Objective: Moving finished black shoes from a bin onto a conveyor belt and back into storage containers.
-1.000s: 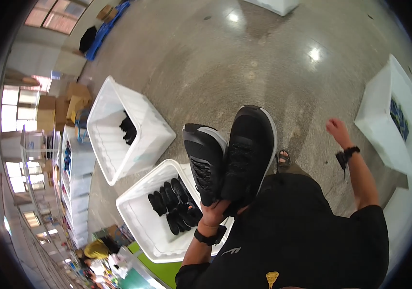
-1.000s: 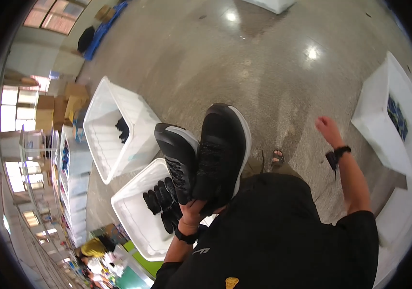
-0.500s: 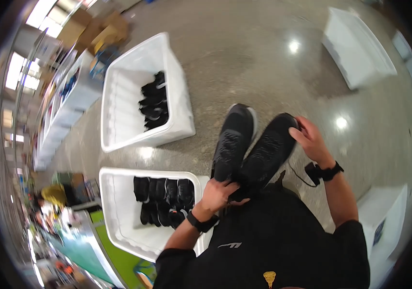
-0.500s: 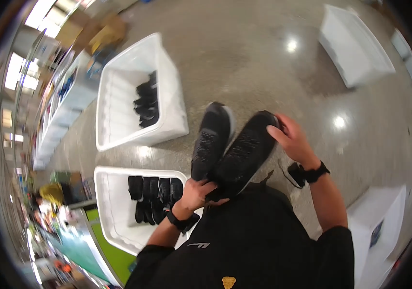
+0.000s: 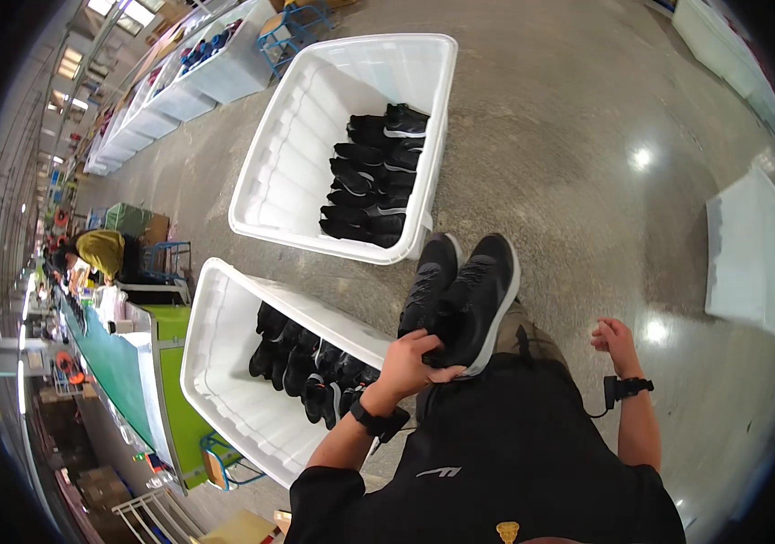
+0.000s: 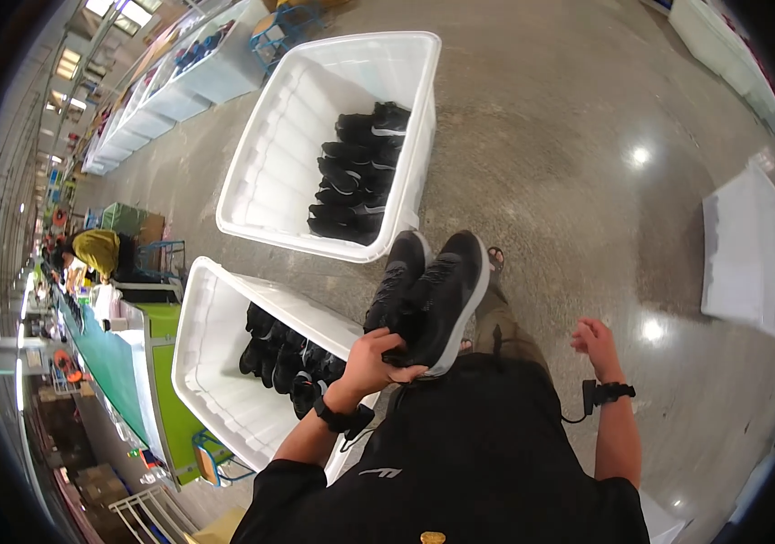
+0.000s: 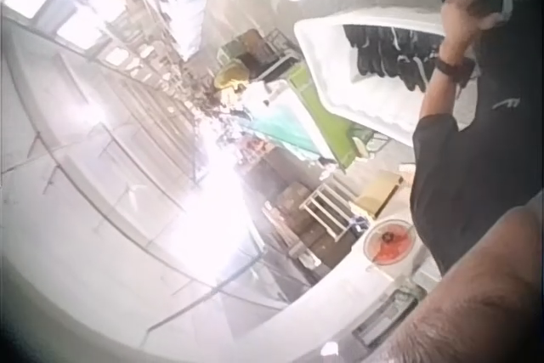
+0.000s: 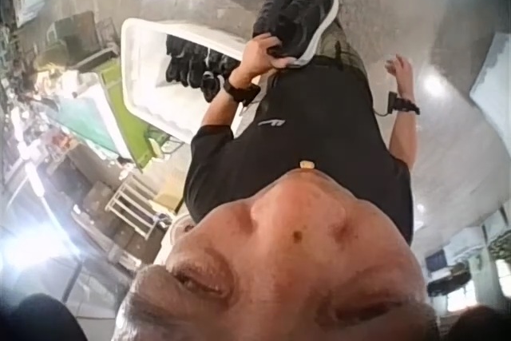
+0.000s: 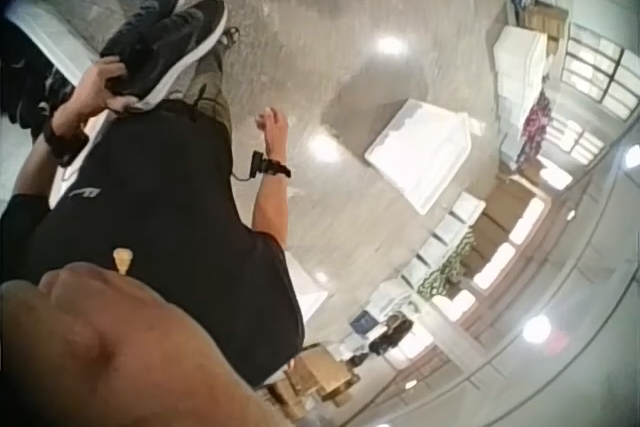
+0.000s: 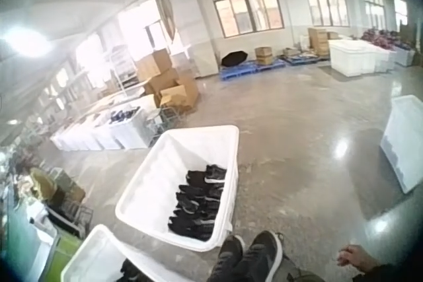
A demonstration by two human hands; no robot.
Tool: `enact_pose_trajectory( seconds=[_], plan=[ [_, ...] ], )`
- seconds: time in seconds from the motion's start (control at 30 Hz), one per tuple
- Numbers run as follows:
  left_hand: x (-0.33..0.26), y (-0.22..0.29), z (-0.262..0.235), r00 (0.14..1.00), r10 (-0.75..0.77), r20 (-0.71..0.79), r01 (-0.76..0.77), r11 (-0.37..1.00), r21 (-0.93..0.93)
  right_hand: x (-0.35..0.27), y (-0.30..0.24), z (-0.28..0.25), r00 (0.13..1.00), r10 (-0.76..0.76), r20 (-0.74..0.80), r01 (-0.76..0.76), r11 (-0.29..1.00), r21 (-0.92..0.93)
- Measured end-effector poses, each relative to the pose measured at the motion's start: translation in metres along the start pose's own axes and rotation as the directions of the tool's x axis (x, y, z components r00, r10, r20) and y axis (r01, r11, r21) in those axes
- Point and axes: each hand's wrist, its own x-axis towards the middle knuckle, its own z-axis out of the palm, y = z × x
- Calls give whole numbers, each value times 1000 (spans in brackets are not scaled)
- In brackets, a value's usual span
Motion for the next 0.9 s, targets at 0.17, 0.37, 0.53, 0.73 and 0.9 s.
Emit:
enact_pose_trajectory(
  seconds=[0.17,0.37,0.53,0.73,0.9],
  plan=[
    [70,-33,-15,969,-233,-84,222,968,-120,126,18,-43,962,274,-22,-266,949,171],
    [144,-70,-20,799,-559,-224,489,819,-301,262,-31,-114,920,391,-31,-368,887,278],
    [178,-108,-34,579,-793,-190,630,583,-513,320,-152,-83,964,217,-152,-230,971,-70],
    [261,-142,-75,479,-869,-126,549,409,-729,354,-236,-35,994,104,-17,-105,964,-244],
    [307,-230,-77,382,-924,5,445,180,-877,362,-233,-6,990,138,16,-121,915,-385]
  ],
)
